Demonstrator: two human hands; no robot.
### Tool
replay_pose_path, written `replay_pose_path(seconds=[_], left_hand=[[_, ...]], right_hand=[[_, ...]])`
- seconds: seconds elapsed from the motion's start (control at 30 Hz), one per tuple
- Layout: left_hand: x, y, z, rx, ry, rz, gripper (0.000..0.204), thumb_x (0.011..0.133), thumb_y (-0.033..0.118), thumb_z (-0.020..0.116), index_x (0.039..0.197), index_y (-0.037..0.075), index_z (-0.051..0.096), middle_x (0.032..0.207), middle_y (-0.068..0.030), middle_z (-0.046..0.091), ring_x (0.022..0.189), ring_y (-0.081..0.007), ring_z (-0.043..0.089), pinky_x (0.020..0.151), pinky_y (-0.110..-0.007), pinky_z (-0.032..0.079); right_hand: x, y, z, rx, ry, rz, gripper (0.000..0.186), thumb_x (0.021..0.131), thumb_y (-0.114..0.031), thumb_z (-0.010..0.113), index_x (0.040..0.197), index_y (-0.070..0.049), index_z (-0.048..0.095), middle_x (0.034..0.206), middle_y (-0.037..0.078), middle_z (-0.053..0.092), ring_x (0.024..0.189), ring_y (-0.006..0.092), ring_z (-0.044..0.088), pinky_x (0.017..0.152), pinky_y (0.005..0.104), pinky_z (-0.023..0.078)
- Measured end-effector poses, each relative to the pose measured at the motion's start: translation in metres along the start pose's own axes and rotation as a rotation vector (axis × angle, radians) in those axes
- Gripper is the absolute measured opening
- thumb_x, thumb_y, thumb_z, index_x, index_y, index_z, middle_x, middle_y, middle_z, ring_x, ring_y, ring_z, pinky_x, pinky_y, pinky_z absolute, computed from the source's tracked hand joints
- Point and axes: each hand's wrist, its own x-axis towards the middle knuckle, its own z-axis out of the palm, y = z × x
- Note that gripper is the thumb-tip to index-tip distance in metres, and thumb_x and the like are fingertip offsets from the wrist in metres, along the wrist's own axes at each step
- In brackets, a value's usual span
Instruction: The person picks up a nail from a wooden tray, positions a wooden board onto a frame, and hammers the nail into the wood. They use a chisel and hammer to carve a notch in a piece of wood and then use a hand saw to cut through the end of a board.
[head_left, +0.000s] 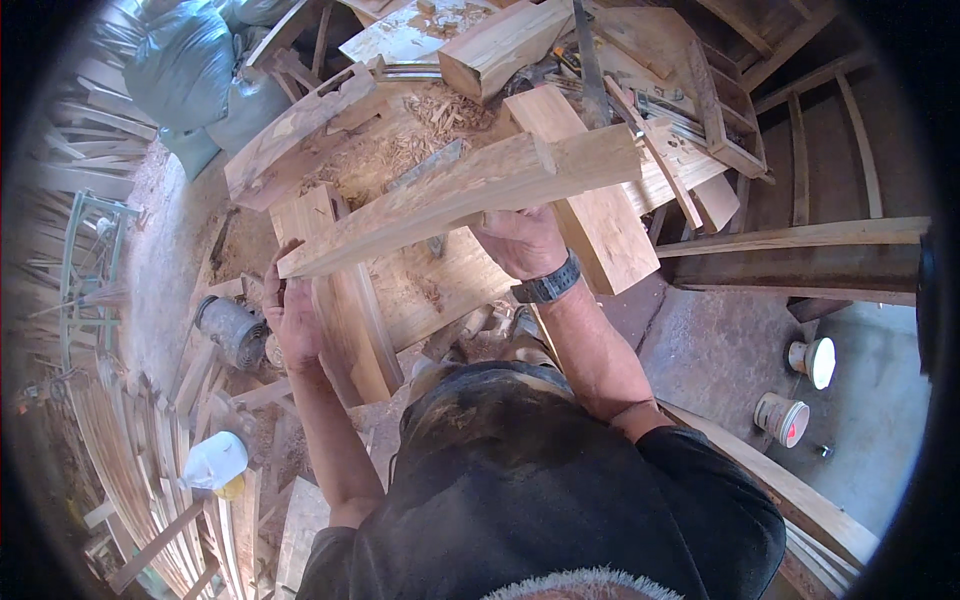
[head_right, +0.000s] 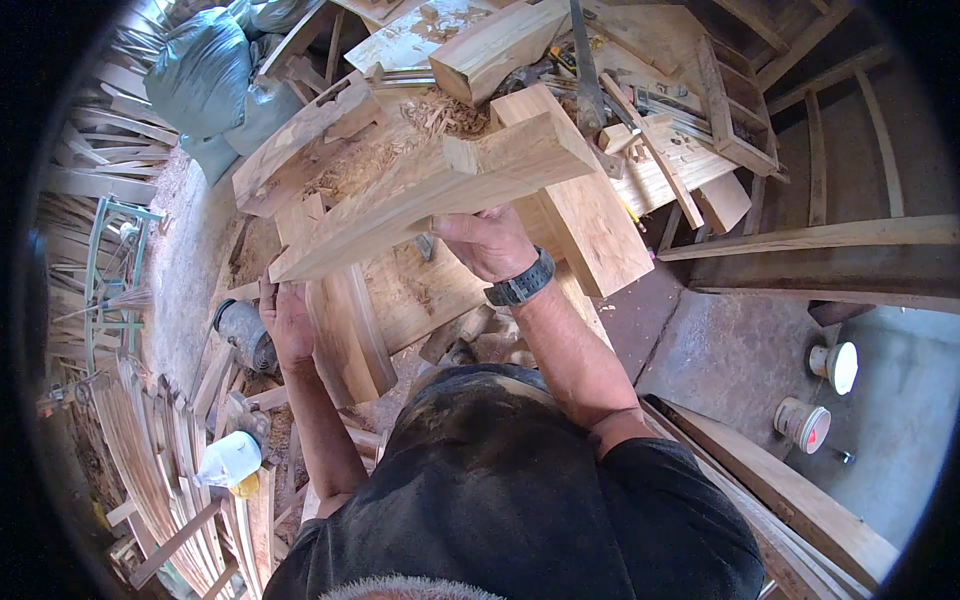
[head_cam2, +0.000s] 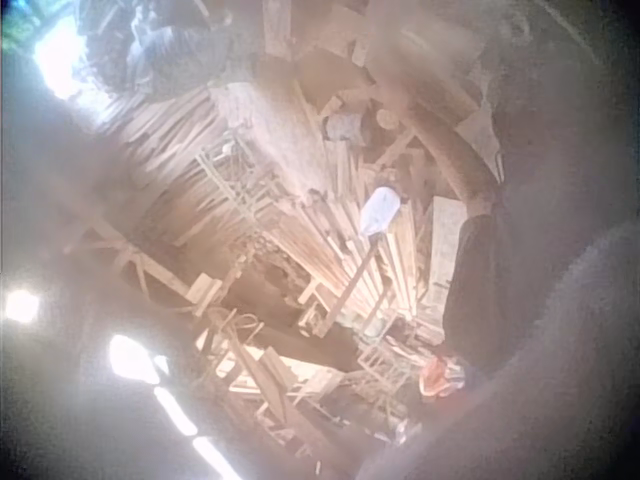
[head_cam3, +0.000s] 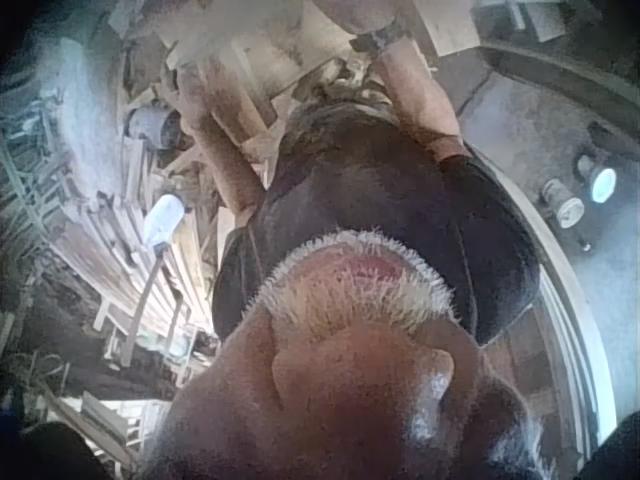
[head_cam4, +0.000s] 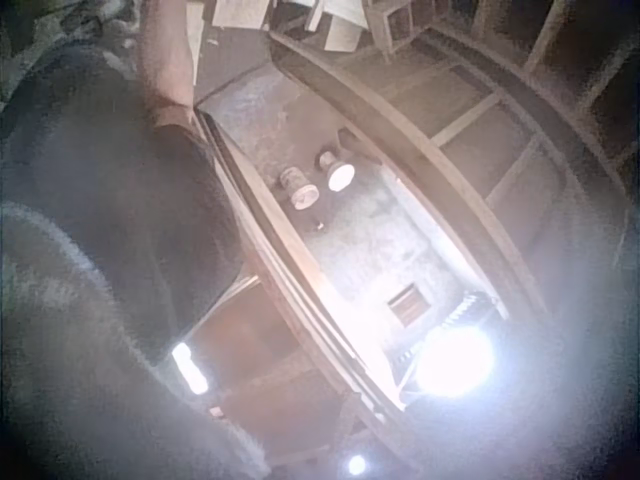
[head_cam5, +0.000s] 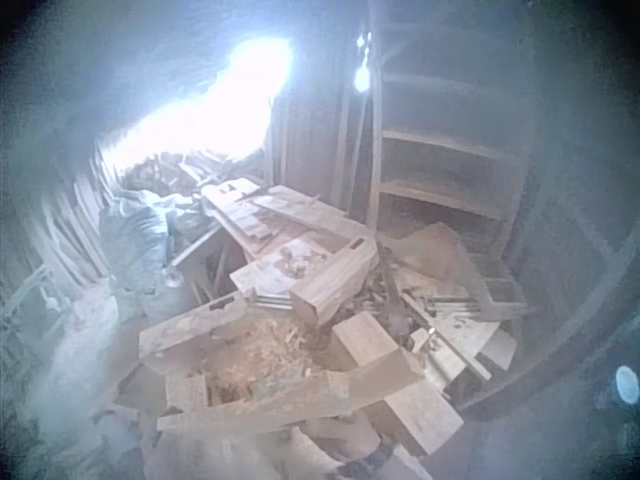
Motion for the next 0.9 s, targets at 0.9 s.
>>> replay_pose_path(seconds=[0.9], left_hand=[[-0.003,0.113,0.013,0.896,-0.346,-0.213,0.053,0.085,0.023,0.079,0.128,-0.004,0.064,0.107,-0.0133,0.075,0.098,-0.0221,0.07,0.09,-0.036,0.053]], right_hand=[[-0.013,0.098,0.102,0.087,0.21,0.347,0.048,0.097,-0.008,0.07,0.141,0.0,0.054,0.135,0.012,0.065,0.124,0.0218,0.063,0.107,0.0388,0.051]])
